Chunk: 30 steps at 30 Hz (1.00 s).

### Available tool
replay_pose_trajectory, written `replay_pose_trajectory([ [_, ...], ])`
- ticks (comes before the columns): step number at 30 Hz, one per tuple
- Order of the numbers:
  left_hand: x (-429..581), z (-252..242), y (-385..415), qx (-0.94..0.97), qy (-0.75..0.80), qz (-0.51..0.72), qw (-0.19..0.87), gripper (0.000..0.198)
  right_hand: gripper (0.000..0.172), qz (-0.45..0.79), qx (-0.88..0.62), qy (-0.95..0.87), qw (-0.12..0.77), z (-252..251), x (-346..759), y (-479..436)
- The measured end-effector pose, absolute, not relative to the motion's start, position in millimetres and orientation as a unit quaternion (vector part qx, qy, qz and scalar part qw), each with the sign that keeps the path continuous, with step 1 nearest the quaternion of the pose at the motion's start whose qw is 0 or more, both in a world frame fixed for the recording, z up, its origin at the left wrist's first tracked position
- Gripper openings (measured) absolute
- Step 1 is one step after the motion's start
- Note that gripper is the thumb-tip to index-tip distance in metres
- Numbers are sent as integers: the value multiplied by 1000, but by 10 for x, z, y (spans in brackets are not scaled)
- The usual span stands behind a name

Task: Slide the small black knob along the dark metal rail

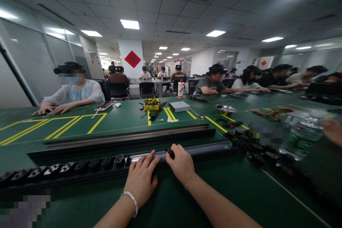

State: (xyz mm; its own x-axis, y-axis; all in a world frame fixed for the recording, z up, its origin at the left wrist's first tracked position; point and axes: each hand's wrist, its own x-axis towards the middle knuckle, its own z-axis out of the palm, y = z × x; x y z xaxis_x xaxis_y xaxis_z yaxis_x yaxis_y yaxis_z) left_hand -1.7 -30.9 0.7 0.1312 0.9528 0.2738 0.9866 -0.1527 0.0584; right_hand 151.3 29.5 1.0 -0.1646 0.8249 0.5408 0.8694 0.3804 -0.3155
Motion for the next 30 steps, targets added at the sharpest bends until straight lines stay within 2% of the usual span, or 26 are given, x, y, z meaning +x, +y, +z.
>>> replay_pose_trajectory([
  [10, -11, 21, -310, -749, -649, -117, 64, 60, 8, -35, -562, -761, 322, 17, 1515, 286],
  [21, -2, 26, -312, -746, -653, -112, 61, 60, 14, 5, -531, -787, 315, 35, 1626, 308],
  [30, -11, 19, -320, -747, -651, -118, 66, 59, 10, -18, -576, -757, 308, 70, 1511, 269],
])
